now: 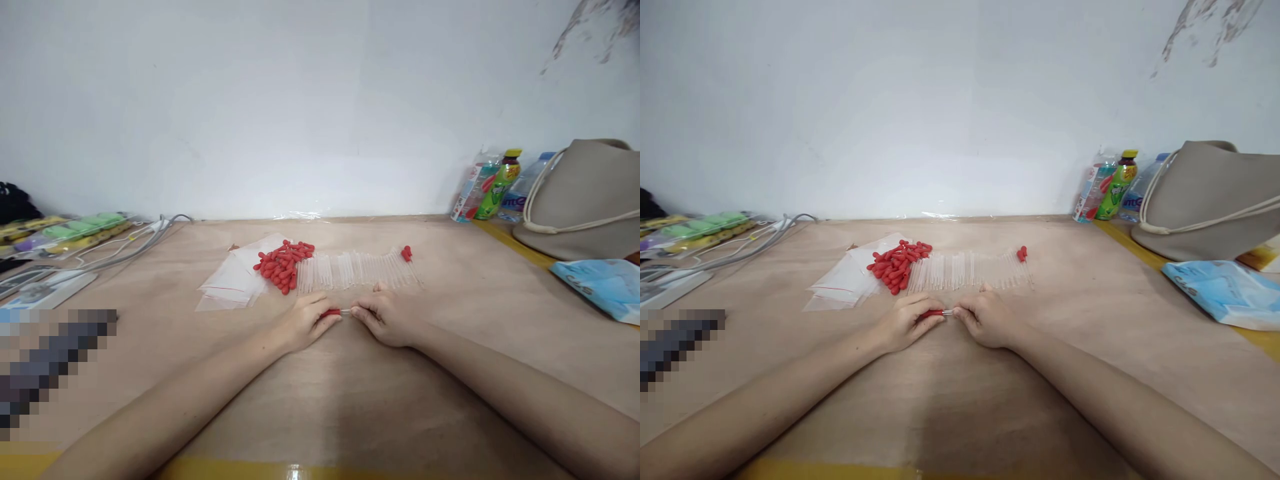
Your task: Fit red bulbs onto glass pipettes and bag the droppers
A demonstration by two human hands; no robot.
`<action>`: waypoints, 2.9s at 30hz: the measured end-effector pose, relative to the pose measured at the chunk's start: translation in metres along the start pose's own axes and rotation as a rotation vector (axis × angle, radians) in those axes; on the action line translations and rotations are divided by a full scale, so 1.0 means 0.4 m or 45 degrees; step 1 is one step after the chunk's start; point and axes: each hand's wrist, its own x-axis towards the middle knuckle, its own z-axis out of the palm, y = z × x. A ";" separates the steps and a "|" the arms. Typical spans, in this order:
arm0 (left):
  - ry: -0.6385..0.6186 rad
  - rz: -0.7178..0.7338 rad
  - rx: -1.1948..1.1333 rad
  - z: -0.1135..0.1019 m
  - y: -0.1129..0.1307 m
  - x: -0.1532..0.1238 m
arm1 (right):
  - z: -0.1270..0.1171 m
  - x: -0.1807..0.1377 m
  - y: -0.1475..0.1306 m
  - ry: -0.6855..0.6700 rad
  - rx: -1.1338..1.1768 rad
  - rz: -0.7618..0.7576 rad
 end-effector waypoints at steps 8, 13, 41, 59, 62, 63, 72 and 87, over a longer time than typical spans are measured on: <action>0.056 0.003 -0.032 -0.001 -0.004 0.008 | -0.037 0.013 -0.013 -0.080 0.034 -0.030; 0.104 -0.128 -0.106 -0.003 0.002 0.012 | -0.090 0.030 0.000 -0.175 0.030 0.016; -0.021 -0.166 -0.100 -0.011 0.003 0.015 | -0.107 -0.022 0.285 0.429 -0.122 1.189; -0.009 -0.144 -0.110 -0.006 -0.003 0.013 | -0.104 -0.023 0.279 0.417 -0.207 1.012; -0.005 -0.139 -0.107 -0.006 -0.003 0.012 | -0.106 -0.020 0.274 0.367 -0.246 1.009; -0.004 -0.136 -0.107 -0.006 -0.003 0.012 | -0.107 -0.020 0.274 0.348 -0.244 1.017; -0.003 -0.145 -0.109 -0.006 -0.002 0.014 | -0.115 -0.017 0.268 0.227 -0.165 1.063; -0.007 -0.151 -0.124 -0.009 -0.001 0.015 | -0.140 -0.014 0.248 0.091 0.046 1.190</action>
